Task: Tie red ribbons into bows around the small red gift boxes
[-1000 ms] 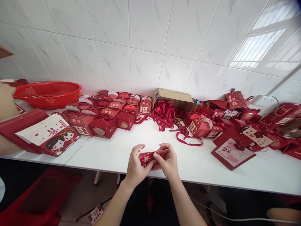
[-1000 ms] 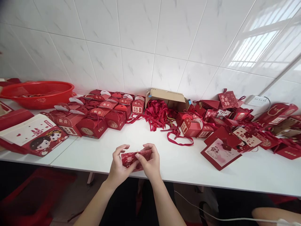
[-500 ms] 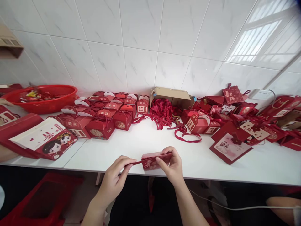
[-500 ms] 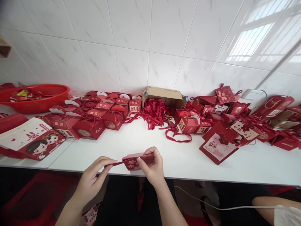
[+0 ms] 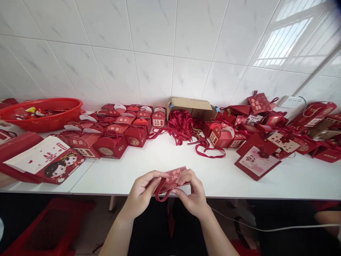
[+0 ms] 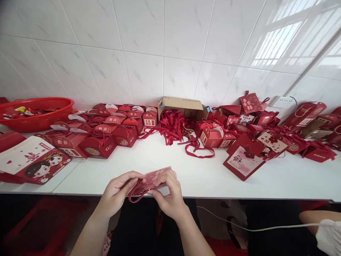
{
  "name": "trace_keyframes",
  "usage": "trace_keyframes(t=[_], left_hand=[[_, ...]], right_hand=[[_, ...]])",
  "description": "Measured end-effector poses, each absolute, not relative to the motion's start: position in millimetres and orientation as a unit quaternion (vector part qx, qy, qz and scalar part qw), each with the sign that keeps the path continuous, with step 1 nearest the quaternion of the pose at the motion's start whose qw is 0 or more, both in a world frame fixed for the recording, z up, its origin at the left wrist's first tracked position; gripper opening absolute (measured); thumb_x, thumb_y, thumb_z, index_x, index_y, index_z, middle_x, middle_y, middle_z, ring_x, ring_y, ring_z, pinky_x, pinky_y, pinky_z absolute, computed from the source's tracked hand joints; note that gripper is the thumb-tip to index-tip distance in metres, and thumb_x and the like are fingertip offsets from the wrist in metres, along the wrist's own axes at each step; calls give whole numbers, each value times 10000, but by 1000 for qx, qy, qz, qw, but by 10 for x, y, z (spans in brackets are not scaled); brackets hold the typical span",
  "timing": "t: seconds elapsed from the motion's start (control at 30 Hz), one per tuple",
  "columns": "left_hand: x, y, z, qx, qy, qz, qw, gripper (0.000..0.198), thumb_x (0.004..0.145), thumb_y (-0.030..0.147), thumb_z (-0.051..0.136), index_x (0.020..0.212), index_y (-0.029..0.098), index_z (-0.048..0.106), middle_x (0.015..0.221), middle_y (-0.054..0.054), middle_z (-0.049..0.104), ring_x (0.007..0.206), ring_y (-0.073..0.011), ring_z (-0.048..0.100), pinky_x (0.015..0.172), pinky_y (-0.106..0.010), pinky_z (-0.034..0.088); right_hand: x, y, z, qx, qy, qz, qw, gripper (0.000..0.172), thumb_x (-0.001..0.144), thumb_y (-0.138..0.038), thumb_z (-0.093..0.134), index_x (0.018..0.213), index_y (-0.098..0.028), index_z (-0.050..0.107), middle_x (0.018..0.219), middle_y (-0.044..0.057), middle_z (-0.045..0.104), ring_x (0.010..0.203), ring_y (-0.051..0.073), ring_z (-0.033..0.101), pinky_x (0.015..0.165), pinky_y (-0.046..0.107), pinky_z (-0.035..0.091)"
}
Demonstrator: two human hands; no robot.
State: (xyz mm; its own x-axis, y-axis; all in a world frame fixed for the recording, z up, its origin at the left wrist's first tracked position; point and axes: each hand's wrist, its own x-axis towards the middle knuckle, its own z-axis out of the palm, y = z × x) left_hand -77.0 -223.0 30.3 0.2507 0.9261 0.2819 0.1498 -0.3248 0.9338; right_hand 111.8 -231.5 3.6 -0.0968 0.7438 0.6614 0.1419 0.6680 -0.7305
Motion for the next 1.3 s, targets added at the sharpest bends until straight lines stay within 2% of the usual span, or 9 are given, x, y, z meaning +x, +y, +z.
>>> trace_keyframes(t=[0.17,0.37,0.73,0.9,1.1,1.3], left_hand=[[-795,-2276,355,672,316,421,521,243,872,246,563,1082,227,684,1061,-94,697,947,-237,668,828,-355,548],[-731,-2310,307,699,330,451,446,241,894,246,532,1055,248,711,1124,-106,627,1087,-249,590,906,-373,515],[-646,-2365,225,660,359,464,469,239,911,288,509,951,209,731,1025,-107,671,1004,-254,621,853,-363,519],[-676,-2375,228,693,327,461,447,235,886,252,547,1060,221,703,1059,-119,651,1000,-256,622,817,-360,537],[-649,-2396,184,702,320,484,413,348,880,260,541,1221,220,596,1097,-124,639,997,-259,625,828,-366,533],[-666,-2405,159,695,329,484,417,154,876,276,537,986,194,605,922,-92,642,840,-219,631,712,-316,526]], right_hand=[[1133,-2324,27,-321,-692,266,590,206,780,-184,699,850,-242,515,795,8,597,765,180,547,747,360,432],[1129,-2331,48,-327,-698,253,584,193,781,-203,700,847,-237,523,791,14,593,765,187,551,741,366,435],[1110,-2346,43,-331,-699,252,581,175,787,-215,697,845,-239,534,778,16,610,751,186,562,741,374,446],[1106,-2346,45,-327,-683,278,591,183,786,-209,695,846,-236,524,798,20,600,765,185,574,735,364,460],[1089,-2351,53,-324,-670,290,602,195,787,-189,692,853,-242,517,820,22,595,802,191,583,749,365,469],[1079,-2358,43,-330,-663,287,608,204,771,-188,708,846,-240,526,806,22,596,796,194,585,737,363,479]])
